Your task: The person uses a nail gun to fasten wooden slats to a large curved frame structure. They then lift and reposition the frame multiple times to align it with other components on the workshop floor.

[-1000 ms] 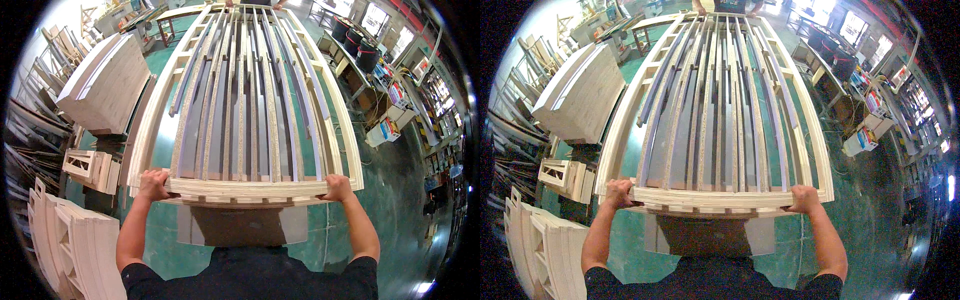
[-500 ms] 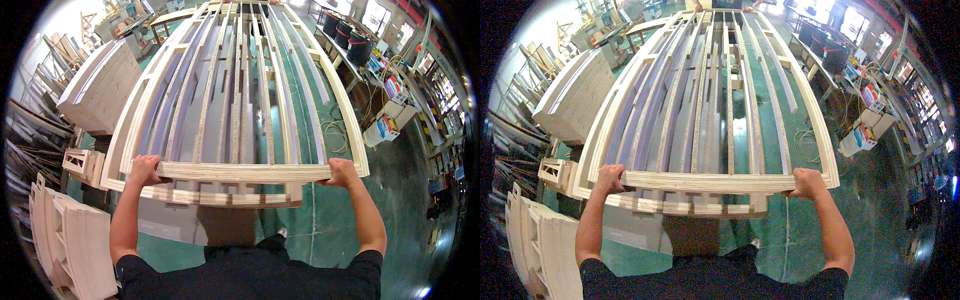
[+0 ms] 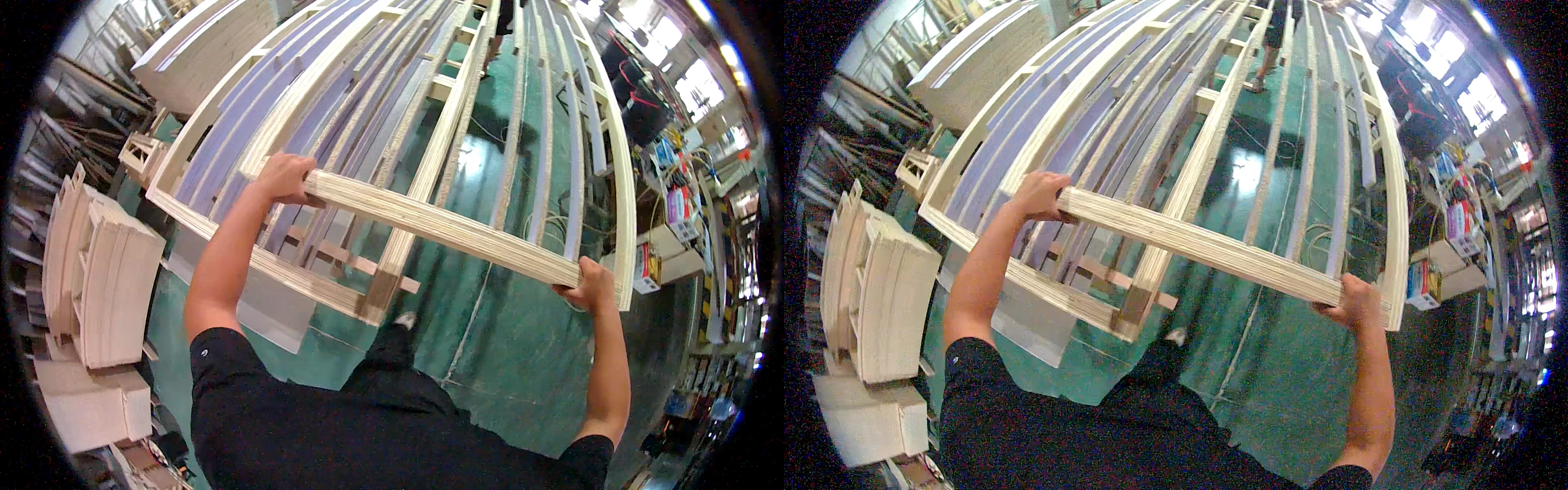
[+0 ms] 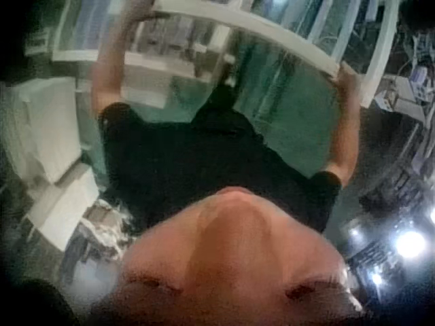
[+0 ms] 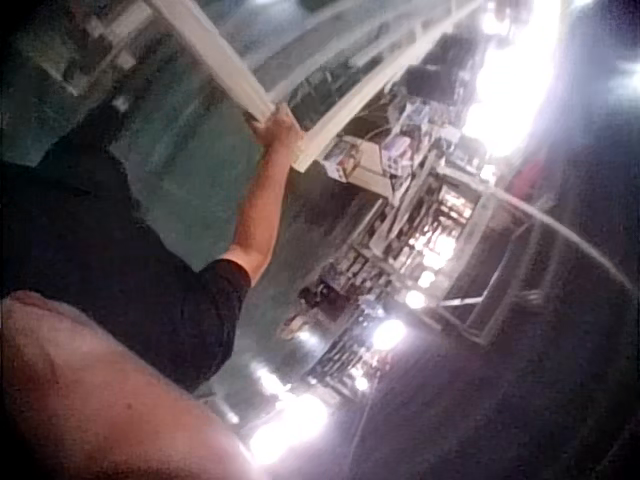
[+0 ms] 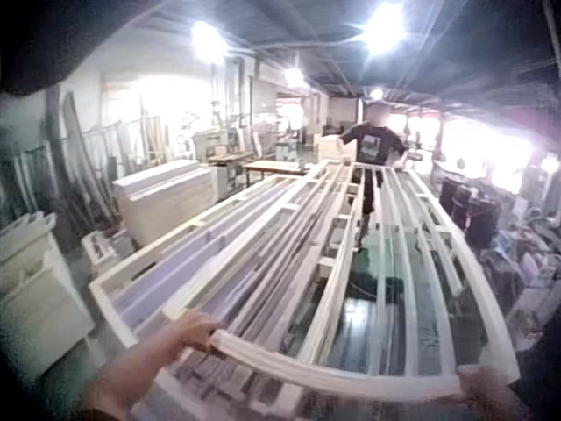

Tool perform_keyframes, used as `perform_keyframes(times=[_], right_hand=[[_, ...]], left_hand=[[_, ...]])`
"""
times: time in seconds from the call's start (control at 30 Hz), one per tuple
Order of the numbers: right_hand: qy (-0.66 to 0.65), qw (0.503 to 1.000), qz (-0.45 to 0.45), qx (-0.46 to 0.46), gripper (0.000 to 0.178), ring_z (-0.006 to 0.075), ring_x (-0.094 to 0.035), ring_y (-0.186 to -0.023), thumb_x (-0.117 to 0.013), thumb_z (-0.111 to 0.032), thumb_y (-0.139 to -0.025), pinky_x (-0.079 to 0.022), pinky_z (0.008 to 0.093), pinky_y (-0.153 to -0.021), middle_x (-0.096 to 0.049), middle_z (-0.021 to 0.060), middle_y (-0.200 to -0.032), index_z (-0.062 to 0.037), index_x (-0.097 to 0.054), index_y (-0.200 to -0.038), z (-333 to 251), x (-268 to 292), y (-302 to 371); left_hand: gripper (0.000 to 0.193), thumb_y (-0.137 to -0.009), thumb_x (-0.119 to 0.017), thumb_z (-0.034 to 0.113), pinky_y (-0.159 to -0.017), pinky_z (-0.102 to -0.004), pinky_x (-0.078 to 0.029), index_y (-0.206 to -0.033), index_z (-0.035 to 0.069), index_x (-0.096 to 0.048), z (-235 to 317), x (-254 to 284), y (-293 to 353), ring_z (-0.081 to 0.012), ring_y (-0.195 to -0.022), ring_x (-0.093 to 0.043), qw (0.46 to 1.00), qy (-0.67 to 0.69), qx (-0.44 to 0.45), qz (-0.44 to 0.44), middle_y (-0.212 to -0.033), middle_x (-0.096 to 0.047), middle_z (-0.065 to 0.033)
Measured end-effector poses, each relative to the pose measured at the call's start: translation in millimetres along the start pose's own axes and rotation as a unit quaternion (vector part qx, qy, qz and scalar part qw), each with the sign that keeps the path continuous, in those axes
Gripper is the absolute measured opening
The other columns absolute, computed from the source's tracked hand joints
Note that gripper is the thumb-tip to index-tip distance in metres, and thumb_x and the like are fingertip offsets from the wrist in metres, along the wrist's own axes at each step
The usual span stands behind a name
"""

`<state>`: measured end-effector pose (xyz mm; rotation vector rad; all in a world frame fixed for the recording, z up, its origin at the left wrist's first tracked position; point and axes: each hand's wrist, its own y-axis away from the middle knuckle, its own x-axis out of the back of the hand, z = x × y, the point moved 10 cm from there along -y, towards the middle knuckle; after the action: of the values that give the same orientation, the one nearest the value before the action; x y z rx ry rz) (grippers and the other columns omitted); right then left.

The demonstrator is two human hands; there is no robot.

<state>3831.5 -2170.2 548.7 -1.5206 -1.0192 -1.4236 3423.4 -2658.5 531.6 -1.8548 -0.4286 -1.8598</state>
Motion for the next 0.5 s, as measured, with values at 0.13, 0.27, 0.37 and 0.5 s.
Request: perform_keyframes(times=[0.13,0.27,0.37,0.5], right_hand=[[-0.013,1.0,0.008,0.024,0.074,0.043,-0.069,-0.079,-0.092,-0.063,-0.055,-0.055,0.0519,-0.07,-0.067,0.0219,-0.079,-0.005,-0.055,-0.081,51,-1,-35],[0.017,1.0,-0.008,0.025,0.073,0.0435,-0.067,-0.076,-0.093,-0.06,-0.054,-0.053,0.0518,-0.067,-0.066,0.0203,-0.08,-0.0051,-0.053,-0.082,121,-6,-73],[0.023,0.999,0.007,0.037,0.074,0.0428,-0.068,-0.076,-0.09,-0.064,-0.056,-0.054,0.0515,-0.068,-0.066,0.0188,-0.079,-0.0056,-0.054,-0.084,151,2,-112],[0.027,0.999,-0.002,0.033,0.073,0.0413,-0.068,-0.076,-0.088,-0.066,-0.058,-0.055,0.0507,-0.067,-0.067,0.0172,-0.079,-0.006,-0.055,-0.083,200,-5,-173]], left_hand=[[0.077,-0.058,-0.084,0.078,-0.071,-0.0489,-0.054,-0.087,0.01,-0.063,28,-13,-55,-0.0357,-0.083,-0.071,0.999,-0.015,0.015,-0.041,-0.084,-0.072,-0.0119],[0.077,-0.058,-0.084,0.078,-0.071,-0.0469,-0.054,-0.085,0.01,-0.063,54,-25,-121,-0.0348,-0.082,-0.071,0.999,0.023,0.005,-0.026,-0.083,-0.072,-0.0103],[0.074,-0.058,-0.085,0.076,-0.072,-0.0468,-0.055,-0.085,0.01,-0.064,55,-34,-168,-0.0339,-0.084,-0.071,0.999,0.025,0.013,-0.019,-0.083,-0.072,-0.0096],[0.072,-0.06,-0.084,0.075,-0.072,-0.0472,-0.055,-0.085,0.01,-0.064,55,-38,-242,-0.0346,-0.083,-0.071,0.999,0.023,0.02,-0.045,-0.083,-0.072,-0.0104]])
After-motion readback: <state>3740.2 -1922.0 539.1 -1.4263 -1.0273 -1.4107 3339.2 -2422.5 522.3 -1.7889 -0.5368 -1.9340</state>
